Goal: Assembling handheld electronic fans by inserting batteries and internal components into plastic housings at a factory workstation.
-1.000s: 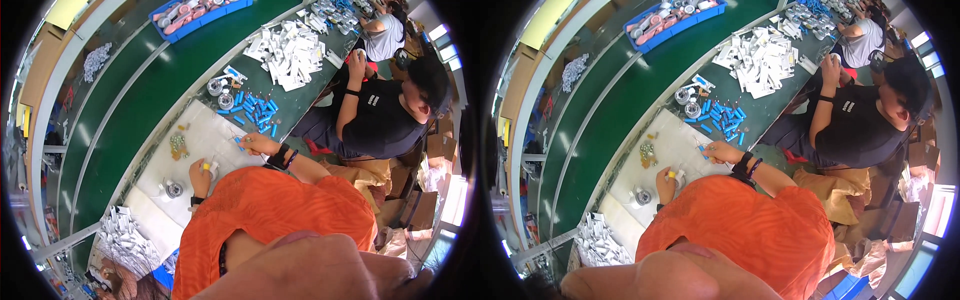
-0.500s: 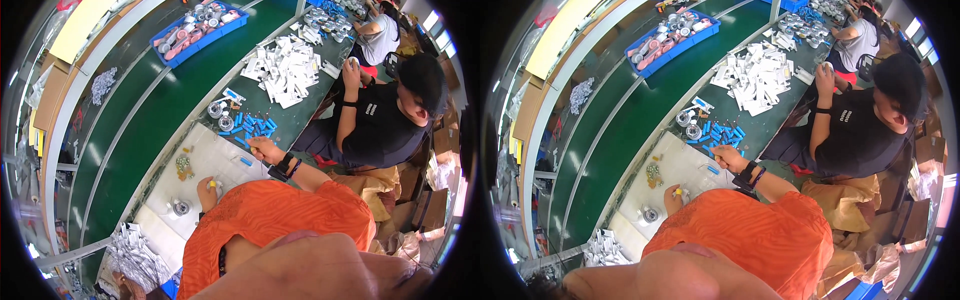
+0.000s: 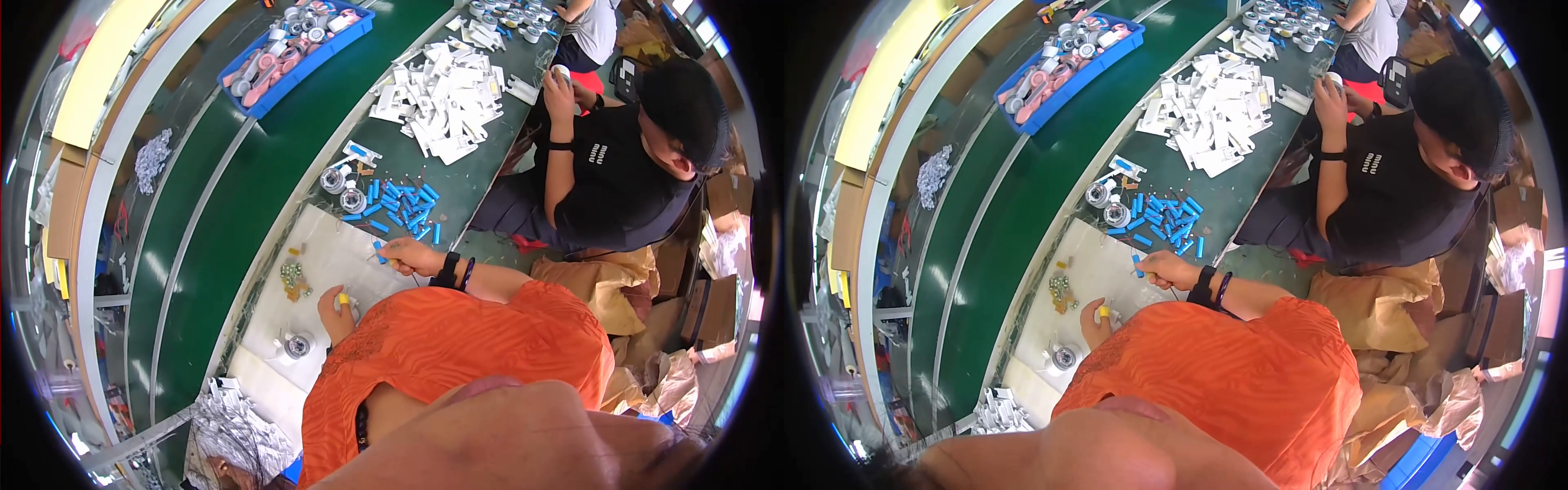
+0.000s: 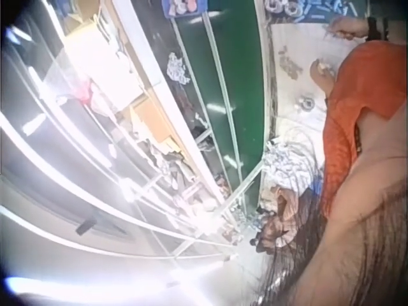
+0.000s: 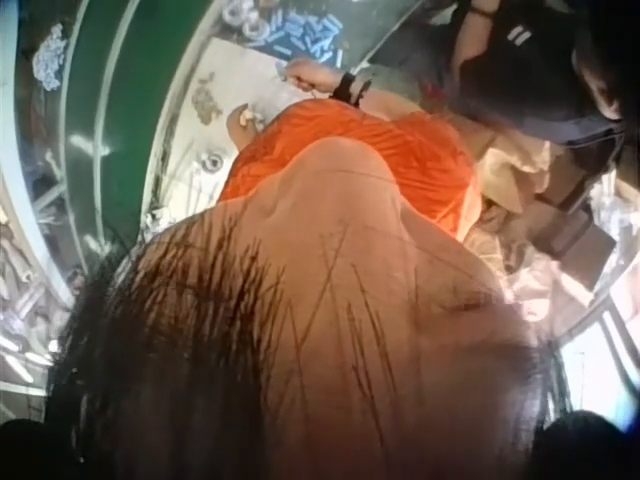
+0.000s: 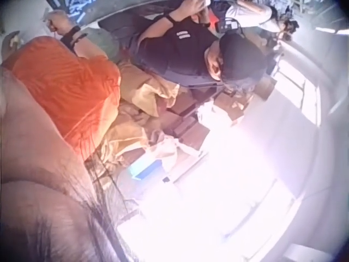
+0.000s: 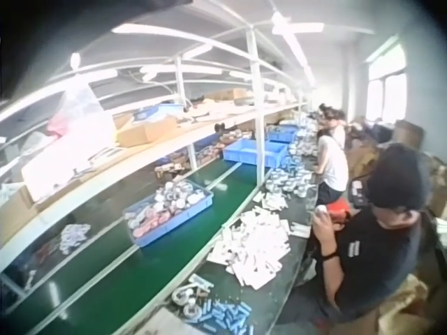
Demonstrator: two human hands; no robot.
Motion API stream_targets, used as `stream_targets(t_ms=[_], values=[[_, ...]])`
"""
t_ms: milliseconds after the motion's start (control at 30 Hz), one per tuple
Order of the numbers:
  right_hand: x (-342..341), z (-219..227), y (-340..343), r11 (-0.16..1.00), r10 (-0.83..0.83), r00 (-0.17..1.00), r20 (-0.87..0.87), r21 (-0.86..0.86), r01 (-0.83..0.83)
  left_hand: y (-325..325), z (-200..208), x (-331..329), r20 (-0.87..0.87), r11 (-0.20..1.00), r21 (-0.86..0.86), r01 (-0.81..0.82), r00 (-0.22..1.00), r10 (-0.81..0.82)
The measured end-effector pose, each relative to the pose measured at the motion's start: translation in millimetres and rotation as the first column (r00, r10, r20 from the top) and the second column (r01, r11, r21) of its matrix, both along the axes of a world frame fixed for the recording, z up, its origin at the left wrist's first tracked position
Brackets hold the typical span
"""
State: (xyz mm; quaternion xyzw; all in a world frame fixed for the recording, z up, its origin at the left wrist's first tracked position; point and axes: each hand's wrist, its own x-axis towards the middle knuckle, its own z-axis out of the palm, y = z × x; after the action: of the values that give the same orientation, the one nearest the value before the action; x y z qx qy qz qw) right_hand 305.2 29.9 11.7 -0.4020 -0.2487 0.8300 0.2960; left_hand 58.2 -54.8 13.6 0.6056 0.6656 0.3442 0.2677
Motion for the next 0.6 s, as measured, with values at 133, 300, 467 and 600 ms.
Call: stream_targets(t_ms=[133,300,467,600], values=[[0.0,10.3,-6.8,1.0,0.014,1.0,0.022,-0.007,-0.014,-2.5,-1.5,2.2,0.025,1.0,0.01,0.007,1.0,-0.007],[7.1,7.5,-9.5,0.998,-0.067,0.998,0.021,0.01,0.067,-5.2,-0.8,5.4,0.086,0.999,-0.014,-0.034,0.996,0.035],[12.9,14.9,-2.5,0.983,-0.184,0.981,0.057,-0.006,0.185,-8.6,-11.6,-1.4,0.059,1.0,0.007,0.026,0.998,-0.026],[15.1,9.5,-3.7,0.986,-0.167,0.985,0.052,-0.008,0.168,-9.4,-10.8,-1.2,0.13,1.0,-0.017,-0.004,0.992,0.006]])
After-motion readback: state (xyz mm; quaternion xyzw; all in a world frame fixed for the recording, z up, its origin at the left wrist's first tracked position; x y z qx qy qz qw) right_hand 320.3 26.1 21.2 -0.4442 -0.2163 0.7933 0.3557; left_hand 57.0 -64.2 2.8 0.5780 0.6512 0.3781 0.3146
